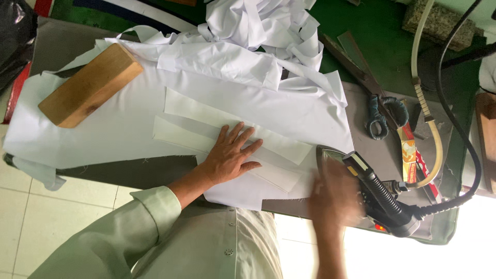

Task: The person irons a white shirt on a table using a steam iron and a wooden pressing block. They smooth the fabric with their hands and use the block to press specific areas while moving the iron back and forth.

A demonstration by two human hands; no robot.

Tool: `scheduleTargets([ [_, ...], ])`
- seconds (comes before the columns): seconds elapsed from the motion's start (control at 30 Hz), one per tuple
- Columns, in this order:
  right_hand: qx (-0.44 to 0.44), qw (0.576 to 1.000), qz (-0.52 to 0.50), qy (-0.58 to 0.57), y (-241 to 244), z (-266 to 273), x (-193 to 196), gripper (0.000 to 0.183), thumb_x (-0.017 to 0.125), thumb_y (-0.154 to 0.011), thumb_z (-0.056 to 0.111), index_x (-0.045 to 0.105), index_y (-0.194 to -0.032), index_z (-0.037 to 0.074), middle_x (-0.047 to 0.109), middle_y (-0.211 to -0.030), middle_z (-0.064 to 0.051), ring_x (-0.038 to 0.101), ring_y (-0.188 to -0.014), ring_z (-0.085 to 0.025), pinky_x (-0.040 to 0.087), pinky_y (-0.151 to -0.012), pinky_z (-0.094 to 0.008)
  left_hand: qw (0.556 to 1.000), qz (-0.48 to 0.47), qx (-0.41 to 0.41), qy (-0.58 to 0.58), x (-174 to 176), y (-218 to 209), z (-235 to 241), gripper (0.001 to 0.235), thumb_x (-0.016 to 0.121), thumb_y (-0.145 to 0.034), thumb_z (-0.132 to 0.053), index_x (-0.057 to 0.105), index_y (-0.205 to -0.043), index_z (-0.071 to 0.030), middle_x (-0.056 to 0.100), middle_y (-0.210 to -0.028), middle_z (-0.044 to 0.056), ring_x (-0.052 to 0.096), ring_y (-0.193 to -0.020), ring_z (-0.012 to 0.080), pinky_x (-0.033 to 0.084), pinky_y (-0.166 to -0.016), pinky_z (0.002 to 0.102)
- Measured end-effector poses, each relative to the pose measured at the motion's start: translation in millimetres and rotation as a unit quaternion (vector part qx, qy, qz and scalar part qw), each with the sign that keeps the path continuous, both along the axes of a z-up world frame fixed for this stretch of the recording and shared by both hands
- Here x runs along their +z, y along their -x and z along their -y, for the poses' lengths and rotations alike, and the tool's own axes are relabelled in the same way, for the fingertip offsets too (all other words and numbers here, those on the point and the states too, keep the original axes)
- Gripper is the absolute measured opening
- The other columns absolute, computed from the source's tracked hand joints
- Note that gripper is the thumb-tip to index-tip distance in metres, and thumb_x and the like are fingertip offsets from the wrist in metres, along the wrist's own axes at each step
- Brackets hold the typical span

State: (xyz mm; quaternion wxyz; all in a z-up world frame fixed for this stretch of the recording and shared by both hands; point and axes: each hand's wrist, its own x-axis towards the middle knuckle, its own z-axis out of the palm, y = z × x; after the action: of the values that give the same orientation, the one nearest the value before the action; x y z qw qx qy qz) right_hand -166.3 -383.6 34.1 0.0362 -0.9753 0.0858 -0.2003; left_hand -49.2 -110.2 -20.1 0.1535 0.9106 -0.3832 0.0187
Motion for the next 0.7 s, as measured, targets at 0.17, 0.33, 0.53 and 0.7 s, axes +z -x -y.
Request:
scheduleTargets([
  [0.17,-0.129,0.935,-0.328,-0.030,-20.7,84.9,116.9,0.060,0.066,-0.081,0.073,0.075,-0.119,0.028,0.076,-0.109,-0.005,0.072,-0.099,-0.035,0.056,-0.077,-0.049,0.992,0.092,-0.008,0.084,1.0,-2.1,-0.4,0.058,0.068,-0.093,-0.062,0.064,-0.132,-0.019,0.052,-0.144,0.014,0.050,-0.134,0.0436,0.042,-0.100,0.065],
  [0.33,-0.197,0.823,-0.476,-0.242,-50.7,89.9,133.6,0.040,0.067,-0.089,0.052,0.077,-0.105,0.016,0.077,-0.080,-0.012,0.068,-0.081,-0.026,0.048,-0.077,-0.035,0.994,0.086,-0.002,0.072,4.5,-0.5,-0.3,0.057,0.068,-0.093,-0.062,0.066,-0.132,-0.021,0.052,-0.145,0.014,0.049,-0.136,0.0430,0.041,-0.101,0.063],
  [0.53,-0.209,0.868,-0.378,-0.246,-45.1,80.8,124.6,0.055,0.062,-0.096,0.058,0.065,-0.080,0.006,0.070,-0.064,-0.013,0.065,-0.075,-0.032,0.046,-0.075,-0.040,0.994,0.077,-0.001,0.082,-0.7,0.3,-1.3,0.057,0.067,-0.093,-0.062,0.066,-0.133,-0.021,0.052,-0.145,0.013,0.048,-0.137,0.0428,0.040,-0.104,0.064],
  [0.7,-0.247,0.861,-0.384,-0.223,-52.3,22.2,138.9,0.050,0.075,-0.078,0.060,0.074,-0.101,0.015,0.079,-0.089,-0.014,0.073,-0.087,-0.033,0.051,-0.077,-0.041,0.996,0.064,0.002,0.054,3.1,0.1,-0.7,0.058,0.063,-0.094,-0.063,0.064,-0.136,-0.022,0.051,-0.147,0.014,0.047,-0.138,0.0421,0.038,-0.106,0.065],
])
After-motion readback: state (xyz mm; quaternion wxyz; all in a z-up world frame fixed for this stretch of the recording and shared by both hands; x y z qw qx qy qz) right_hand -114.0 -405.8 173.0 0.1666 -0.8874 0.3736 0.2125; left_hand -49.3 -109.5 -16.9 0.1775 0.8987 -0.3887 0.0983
